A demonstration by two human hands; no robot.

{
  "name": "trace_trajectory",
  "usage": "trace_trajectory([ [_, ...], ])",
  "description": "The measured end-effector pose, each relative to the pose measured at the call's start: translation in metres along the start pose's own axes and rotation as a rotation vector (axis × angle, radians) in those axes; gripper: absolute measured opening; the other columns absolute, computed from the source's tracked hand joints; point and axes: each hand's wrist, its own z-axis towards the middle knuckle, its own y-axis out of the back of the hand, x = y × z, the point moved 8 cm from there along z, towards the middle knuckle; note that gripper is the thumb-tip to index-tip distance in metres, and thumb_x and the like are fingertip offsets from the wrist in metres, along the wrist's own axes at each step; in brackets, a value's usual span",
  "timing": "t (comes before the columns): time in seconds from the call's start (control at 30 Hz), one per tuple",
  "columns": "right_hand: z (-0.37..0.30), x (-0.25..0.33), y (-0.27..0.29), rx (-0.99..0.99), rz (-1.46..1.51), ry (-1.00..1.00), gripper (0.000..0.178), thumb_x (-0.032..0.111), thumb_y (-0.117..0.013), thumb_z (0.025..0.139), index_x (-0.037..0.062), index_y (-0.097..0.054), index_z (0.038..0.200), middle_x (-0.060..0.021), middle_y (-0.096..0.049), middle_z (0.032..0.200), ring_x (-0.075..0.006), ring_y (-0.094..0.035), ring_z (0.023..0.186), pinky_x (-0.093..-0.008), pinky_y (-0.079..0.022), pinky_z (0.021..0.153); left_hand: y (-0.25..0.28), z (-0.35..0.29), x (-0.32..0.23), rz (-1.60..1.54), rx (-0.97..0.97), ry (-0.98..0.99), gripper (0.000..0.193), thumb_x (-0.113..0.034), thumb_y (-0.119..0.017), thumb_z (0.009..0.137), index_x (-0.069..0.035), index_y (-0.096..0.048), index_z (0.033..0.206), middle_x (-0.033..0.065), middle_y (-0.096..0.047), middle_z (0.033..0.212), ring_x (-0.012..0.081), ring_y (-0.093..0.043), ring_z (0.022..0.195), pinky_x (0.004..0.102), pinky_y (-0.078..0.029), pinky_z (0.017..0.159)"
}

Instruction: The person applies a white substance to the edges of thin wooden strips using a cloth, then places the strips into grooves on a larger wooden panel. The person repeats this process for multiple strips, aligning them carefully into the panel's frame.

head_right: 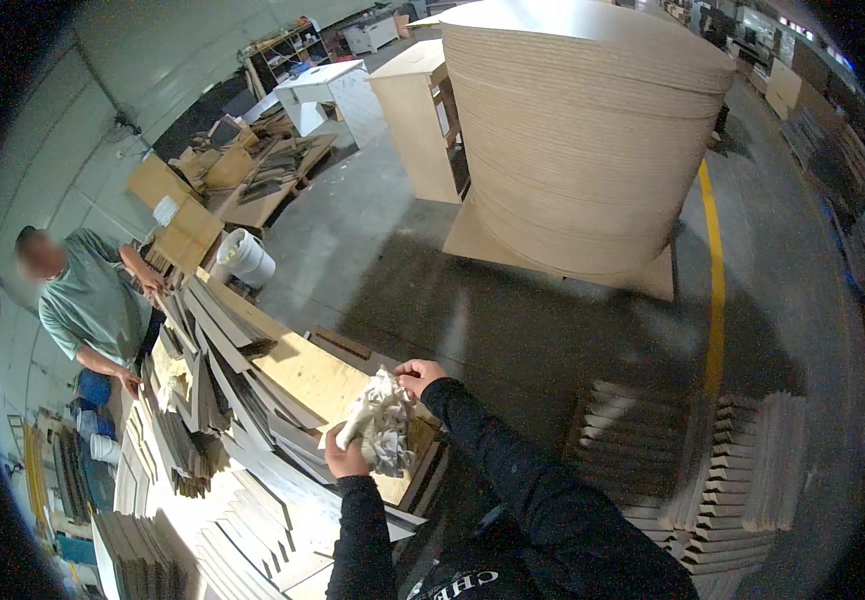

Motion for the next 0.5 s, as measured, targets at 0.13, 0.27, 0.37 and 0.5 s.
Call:
trace_trajectory([
  [0.13, -0.003, -0.006, 0.002, -0.025, 0.130, -0.054, 0.022, 0.005, -0.056, 0.084, 0.0022, -0.060, 0.105, 0.0021, -0.061, 0.084, -0.0030, -0.052, 0.063, -0.0185, -0.044, 0.055, 0.007, 0.000, 0.021, -0.408, 0.047, 0.325, 0.032, 0.007, -0.053, 0.070, 0.001, -0.052, 0.102, 0.0092, -0.058, 0.091, 0.0156, -0.056, 0.081, 0.0273, -0.046, 0.076],
  [0.27, -0.006, -0.006, -0.007, 0.037, 0.262, -0.040, 0.025, 0.007, -0.055, 0.086, 0.0033, -0.058, 0.111, 0.0037, -0.061, 0.087, -0.0016, -0.049, 0.064, -0.0171, -0.043, 0.057, -0.020, -0.006, -0.028, -0.849, 0.196, 0.451, 0.039, -0.004, -0.053, 0.076, 0.000, -0.047, 0.114, 0.0121, -0.055, 0.104, 0.0187, -0.055, 0.092, 0.0292, -0.043, 0.083],
  [0.37, -0.010, -0.010, -0.013, 0.106, 0.243, -0.033, 0.028, 0.008, -0.054, 0.087, 0.0038, -0.056, 0.114, 0.0041, -0.060, 0.089, -0.0012, -0.045, 0.062, -0.0171, -0.041, 0.057, -0.035, 0.003, 0.009, -0.023, 0.342, 0.275, 0.049, -0.013, -0.060, 0.077, -0.001, -0.043, 0.122, 0.0139, -0.052, 0.113, 0.0249, -0.050, 0.106, 0.0328, -0.039, 0.091],
  [0.5, -0.014, -0.014, -0.018, 0.177, 0.221, -0.002, 0.030, 0.006, -0.051, 0.087, 0.0034, -0.055, 0.117, 0.0035, -0.059, 0.092, -0.0017, -0.044, 0.064, -0.0171, -0.040, 0.056, -0.042, -0.007, -0.015, 0.365, 0.232, -0.084, 0.049, -0.013, -0.065, 0.074, -0.010, -0.049, 0.119, 0.0138, -0.059, 0.104, 0.0264, -0.060, 0.087, 0.0344, -0.046, 0.079],
])
